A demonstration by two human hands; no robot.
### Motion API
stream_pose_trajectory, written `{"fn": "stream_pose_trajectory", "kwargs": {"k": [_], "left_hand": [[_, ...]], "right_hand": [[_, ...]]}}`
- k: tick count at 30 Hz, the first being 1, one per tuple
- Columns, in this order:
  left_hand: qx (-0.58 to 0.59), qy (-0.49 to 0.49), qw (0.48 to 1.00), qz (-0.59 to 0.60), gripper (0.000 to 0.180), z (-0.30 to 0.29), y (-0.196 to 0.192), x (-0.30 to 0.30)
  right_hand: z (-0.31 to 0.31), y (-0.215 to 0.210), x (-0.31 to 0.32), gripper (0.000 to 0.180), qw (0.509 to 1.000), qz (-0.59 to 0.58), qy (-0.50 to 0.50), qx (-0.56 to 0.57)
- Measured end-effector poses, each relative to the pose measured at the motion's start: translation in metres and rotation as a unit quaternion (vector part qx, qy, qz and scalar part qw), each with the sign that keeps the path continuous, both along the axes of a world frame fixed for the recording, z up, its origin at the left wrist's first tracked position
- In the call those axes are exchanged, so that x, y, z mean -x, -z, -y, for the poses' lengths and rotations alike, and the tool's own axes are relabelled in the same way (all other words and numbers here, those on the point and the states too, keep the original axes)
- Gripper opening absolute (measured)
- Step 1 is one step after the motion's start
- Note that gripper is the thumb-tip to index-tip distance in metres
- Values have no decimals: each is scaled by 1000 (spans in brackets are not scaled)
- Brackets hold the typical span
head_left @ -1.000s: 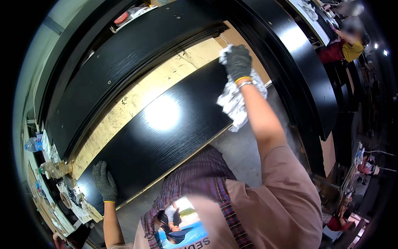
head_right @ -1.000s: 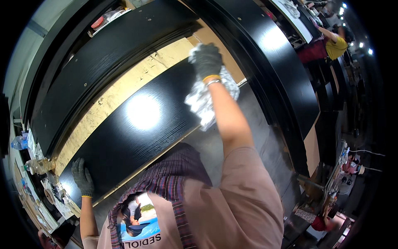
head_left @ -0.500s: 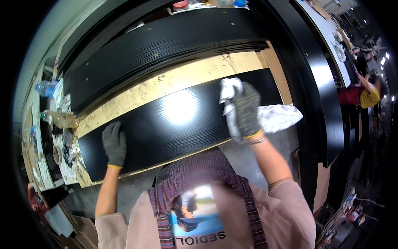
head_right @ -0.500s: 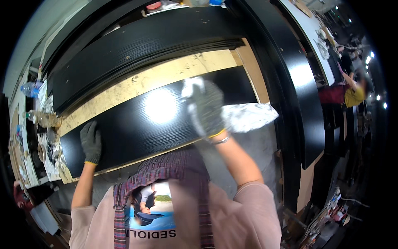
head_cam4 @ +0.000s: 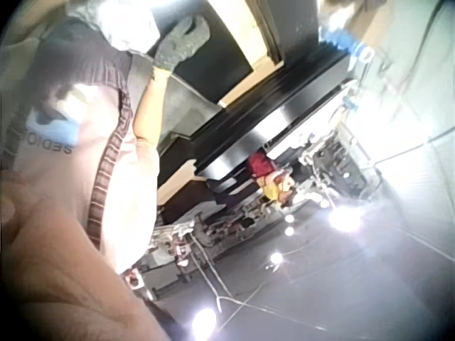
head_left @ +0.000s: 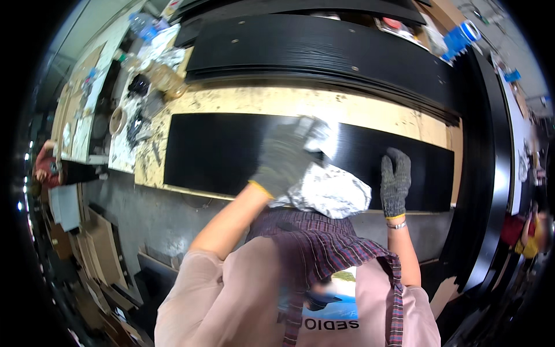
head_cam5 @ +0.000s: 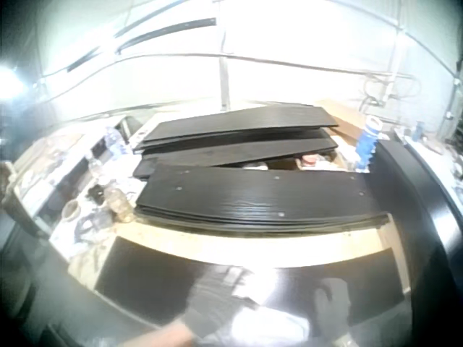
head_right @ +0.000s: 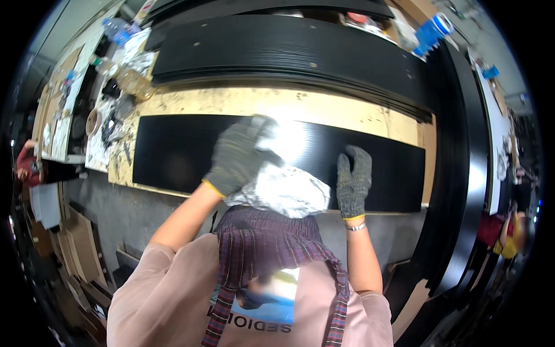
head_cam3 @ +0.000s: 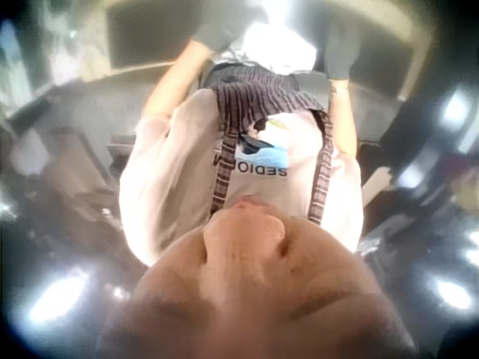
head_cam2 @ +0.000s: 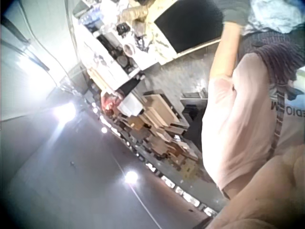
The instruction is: The person wipes black furniture panels with a white cloth, applying liquid from a bottle and cleaning both sides and the edges before stacking them.
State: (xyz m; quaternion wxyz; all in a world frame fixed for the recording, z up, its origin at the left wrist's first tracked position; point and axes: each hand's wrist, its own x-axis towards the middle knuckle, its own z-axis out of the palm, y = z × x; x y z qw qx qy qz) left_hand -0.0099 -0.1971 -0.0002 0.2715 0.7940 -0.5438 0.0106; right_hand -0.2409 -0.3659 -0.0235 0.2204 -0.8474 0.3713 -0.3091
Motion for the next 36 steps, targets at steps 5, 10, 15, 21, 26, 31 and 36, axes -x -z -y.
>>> {"fn": "stream_pose_trajectory", "kwargs": {"k": [5,10,15,21,26,31,36], "left_hand": [[-62,87,992,72,47,-10,43,-25],[-199,-166,952,162,37,-114,36,-149],[-168,-419,889,82,38,-253,64,-225],[-156,-146,950,228,54,-157,16,-102],[-158,-309,921,178,49,-263,66,-179],[-64,-225,965,115,46,-224,20,-114],[-112,33,992,39,46,-148,12,-38]], "right_hand": [[-17,27,6,25,990,-99,-10,104],[-18,35,9,28,991,-106,14,83],[-19,33,4,28,991,-98,9,86],[-16,41,8,30,986,-118,10,114],[-15,40,7,31,987,-116,-9,109],[-50,10,0,51,981,-152,-111,40],[-83,-3,-10,88,925,-212,-310,63]]}}
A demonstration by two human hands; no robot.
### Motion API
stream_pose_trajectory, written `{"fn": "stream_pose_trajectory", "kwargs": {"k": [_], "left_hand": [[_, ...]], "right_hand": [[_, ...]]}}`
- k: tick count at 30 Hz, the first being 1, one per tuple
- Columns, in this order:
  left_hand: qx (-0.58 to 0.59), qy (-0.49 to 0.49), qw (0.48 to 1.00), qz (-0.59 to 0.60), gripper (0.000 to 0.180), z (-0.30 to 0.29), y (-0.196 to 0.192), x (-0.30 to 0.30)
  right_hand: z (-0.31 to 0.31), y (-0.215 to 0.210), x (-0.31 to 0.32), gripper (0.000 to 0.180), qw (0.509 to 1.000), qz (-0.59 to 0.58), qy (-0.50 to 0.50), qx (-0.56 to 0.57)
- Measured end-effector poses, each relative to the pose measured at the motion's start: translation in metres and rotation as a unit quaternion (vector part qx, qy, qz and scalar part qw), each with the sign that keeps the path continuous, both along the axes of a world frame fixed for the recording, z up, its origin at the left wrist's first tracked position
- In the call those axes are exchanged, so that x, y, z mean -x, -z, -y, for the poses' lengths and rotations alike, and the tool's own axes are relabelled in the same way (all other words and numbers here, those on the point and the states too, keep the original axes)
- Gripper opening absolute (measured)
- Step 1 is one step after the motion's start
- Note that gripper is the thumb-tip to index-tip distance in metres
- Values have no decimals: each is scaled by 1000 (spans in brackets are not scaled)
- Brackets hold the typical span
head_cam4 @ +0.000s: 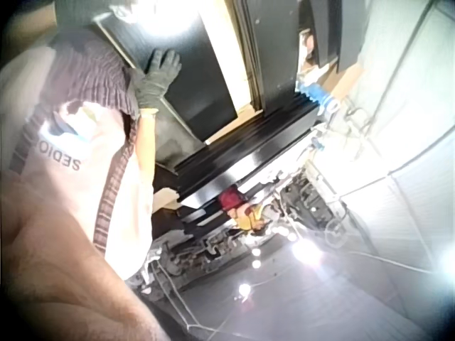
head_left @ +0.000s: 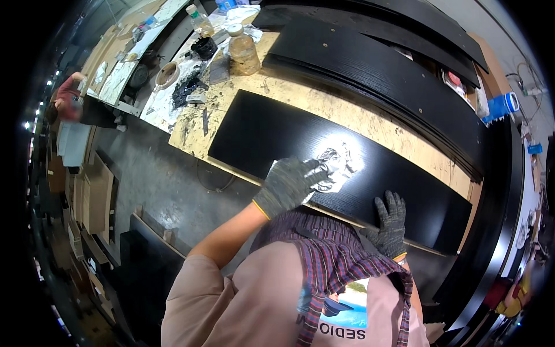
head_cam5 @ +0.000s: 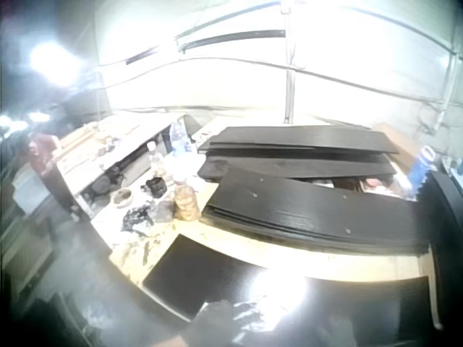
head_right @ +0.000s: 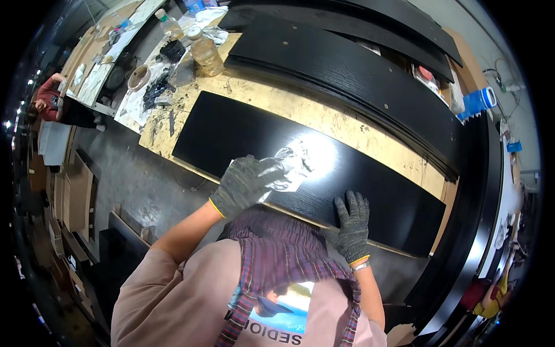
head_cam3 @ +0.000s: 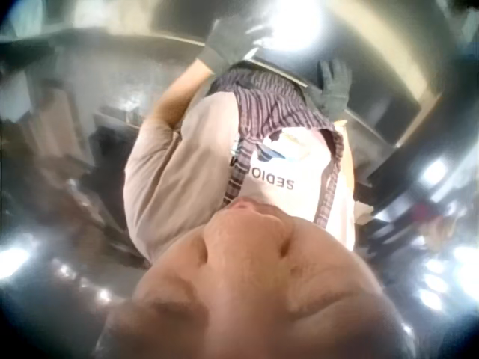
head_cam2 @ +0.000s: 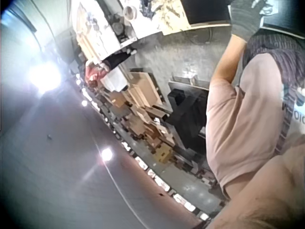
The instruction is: The person wipes black furniture panels with a white cloth, applying liquid from a bottle and cleaning both sides and the edges before stacking them.
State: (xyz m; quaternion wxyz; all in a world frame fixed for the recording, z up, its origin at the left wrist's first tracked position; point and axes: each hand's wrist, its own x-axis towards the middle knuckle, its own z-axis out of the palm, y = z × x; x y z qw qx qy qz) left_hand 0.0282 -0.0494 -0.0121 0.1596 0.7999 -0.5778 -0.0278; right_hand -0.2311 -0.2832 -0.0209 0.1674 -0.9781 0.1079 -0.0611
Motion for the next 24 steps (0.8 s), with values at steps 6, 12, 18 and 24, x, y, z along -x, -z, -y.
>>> {"fn": "stream_pose_trajectory", "kwargs": {"k": [6,12,18,24], "left_hand": [[9,-212,971,111,39,-37,38,-136],[62,-384,913,-125,42,-50,43,-248],[-127,-410,900,-67,62,-71,34,-294],[50,-313,948,-3,48,-35,22,-253]], "right_hand": [[3,-1,-21,96,998,-49,-9,37],[-1,2,-22,98,996,-56,-4,70],[-3,4,-23,102,996,-62,-2,67],[-9,-2,-24,95,994,-59,38,89]]}}
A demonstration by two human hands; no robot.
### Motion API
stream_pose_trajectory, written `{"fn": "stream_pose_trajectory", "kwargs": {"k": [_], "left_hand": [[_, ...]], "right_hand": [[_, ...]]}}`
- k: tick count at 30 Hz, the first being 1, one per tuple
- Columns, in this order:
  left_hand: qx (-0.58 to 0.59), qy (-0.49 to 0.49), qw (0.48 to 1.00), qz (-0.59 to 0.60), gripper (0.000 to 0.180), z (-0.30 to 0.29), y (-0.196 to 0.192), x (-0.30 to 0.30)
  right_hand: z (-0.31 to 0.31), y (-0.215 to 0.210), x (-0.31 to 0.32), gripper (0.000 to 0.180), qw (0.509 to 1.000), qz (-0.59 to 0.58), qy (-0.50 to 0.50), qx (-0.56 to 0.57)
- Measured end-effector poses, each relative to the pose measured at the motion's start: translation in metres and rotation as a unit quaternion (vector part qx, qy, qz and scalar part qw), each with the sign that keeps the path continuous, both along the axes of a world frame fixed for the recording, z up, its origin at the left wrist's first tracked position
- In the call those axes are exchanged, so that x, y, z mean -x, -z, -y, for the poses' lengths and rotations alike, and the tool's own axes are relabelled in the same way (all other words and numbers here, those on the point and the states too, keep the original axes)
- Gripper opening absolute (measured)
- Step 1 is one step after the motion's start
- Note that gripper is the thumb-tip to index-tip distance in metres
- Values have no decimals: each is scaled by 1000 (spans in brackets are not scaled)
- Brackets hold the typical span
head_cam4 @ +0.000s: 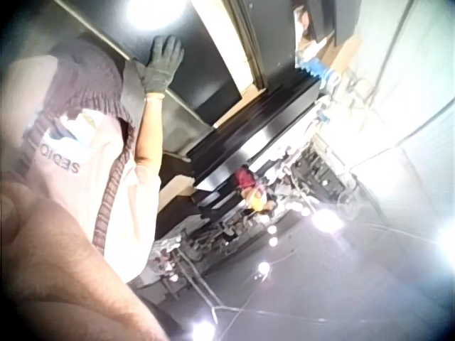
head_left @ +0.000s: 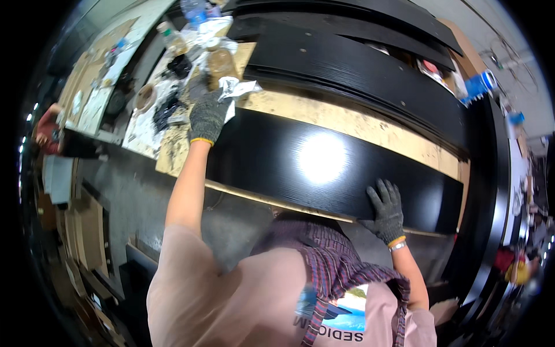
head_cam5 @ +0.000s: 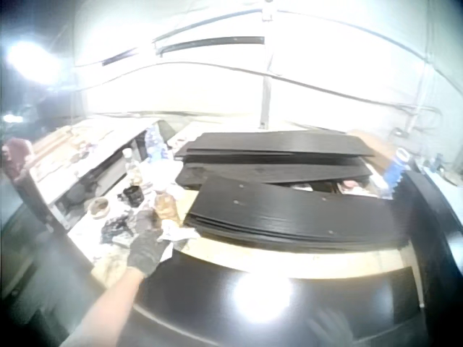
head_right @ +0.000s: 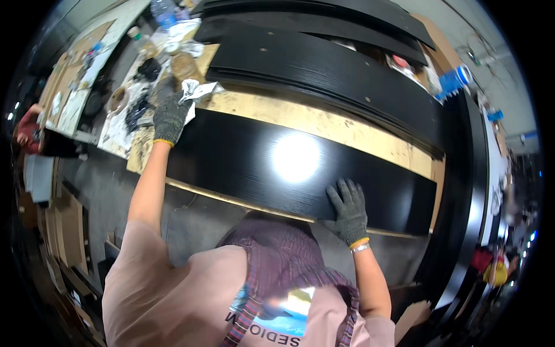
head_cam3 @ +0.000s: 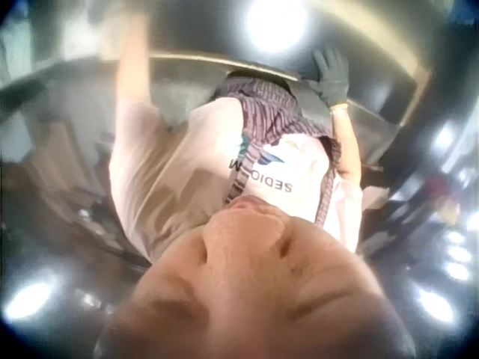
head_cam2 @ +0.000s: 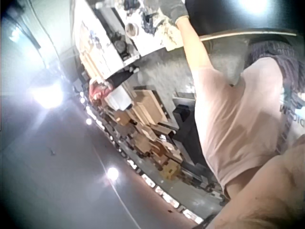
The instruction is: The person wipes black furniture panels with a white cloth, applying liquid from a bottle and cleaning both sides and the edges before stacking them.
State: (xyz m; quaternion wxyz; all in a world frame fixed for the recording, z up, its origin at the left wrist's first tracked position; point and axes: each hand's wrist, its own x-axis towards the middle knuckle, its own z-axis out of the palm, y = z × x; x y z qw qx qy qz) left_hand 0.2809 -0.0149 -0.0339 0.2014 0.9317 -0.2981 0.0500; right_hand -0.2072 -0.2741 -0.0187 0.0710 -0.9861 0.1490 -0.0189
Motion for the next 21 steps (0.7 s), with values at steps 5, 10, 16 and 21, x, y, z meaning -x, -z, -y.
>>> {"fn": "stream_pose_trajectory", "kwargs": {"k": [5,10,16,21], "left_hand": [[54,242,968,-36,40,119,13,117],[30,325,941,-84,41,204,7,203],[-14,349,931,-106,39,213,-16,235],[18,366,926,-87,40,202,10,239]], "right_hand": [[3,-7,-3,90,1000,-4,3,-8],[5,-2,1,88,1000,-4,-6,-25],[-7,8,19,55,999,35,-17,37],[-29,27,34,56,994,83,1,70]]}}
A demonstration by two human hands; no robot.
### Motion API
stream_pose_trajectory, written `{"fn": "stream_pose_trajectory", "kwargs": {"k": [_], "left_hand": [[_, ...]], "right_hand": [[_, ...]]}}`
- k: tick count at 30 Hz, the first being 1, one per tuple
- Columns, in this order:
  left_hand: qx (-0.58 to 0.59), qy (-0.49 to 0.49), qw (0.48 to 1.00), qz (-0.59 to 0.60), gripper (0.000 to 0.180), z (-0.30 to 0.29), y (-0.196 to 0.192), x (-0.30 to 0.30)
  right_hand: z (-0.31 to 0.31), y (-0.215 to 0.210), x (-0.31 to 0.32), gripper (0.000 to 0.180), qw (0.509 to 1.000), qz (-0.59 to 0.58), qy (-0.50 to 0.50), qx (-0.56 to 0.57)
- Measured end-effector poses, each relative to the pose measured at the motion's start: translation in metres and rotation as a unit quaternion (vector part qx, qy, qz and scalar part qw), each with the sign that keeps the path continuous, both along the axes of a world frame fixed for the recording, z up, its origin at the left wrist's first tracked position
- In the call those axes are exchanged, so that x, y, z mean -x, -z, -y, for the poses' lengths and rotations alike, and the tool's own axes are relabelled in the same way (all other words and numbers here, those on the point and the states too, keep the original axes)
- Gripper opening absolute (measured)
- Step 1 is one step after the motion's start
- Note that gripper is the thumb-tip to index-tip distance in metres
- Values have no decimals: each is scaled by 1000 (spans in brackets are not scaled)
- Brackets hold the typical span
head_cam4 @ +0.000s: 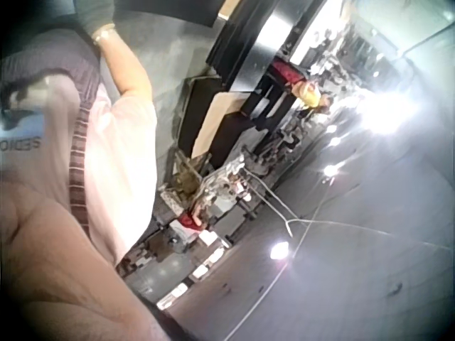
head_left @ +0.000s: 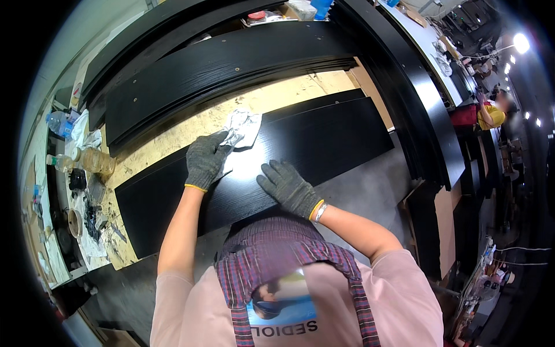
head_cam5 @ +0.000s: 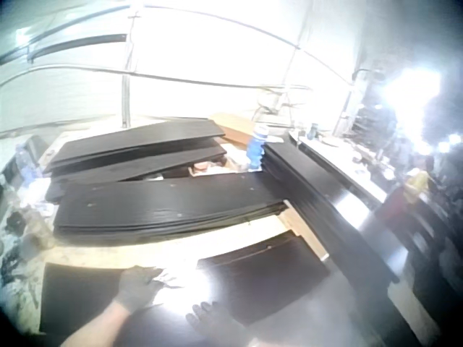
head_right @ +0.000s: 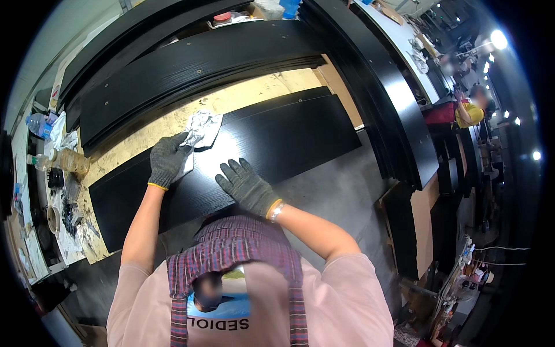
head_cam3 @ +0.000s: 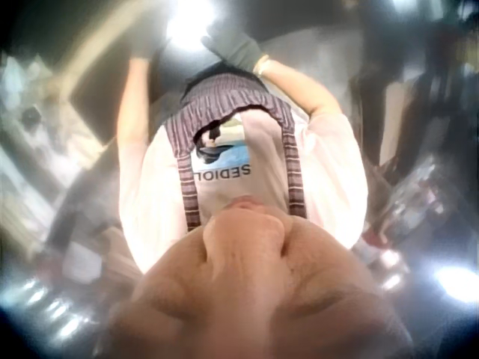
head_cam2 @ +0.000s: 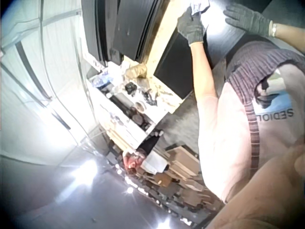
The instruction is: The person wipes black furniture panels with a white cloth, applying liquid from a bottle and cleaning both sides and the edges before stacking them.
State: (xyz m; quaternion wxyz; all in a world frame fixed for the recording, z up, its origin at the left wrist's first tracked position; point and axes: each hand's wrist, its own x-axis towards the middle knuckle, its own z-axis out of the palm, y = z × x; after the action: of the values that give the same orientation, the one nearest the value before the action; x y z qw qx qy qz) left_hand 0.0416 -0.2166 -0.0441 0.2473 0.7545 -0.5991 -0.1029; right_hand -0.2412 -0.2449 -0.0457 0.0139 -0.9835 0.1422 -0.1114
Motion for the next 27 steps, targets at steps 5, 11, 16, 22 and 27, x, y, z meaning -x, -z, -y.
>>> {"fn": "stream_pose_trajectory", "kwargs": {"k": [5,11,16,22,27], "left_hand": [[93,24,995,5,42,-29,5,2],[210,-171,921,-281,45,-109,-40,-5],[400,-312,850,-144,46,-240,-97,-58],[252,-313,794,457,55,-283,-147,-62],[145,-459,874,74,48,-274,-89,-32]], "right_hand": [[-17,-13,3,43,1000,-21,-12,-9],[-20,-45,5,44,993,-75,-21,-93],[5,-114,2,36,998,43,-50,-16],[70,-173,-53,29,995,85,-24,-41],[92,-150,-71,24,984,54,35,-163]]}}
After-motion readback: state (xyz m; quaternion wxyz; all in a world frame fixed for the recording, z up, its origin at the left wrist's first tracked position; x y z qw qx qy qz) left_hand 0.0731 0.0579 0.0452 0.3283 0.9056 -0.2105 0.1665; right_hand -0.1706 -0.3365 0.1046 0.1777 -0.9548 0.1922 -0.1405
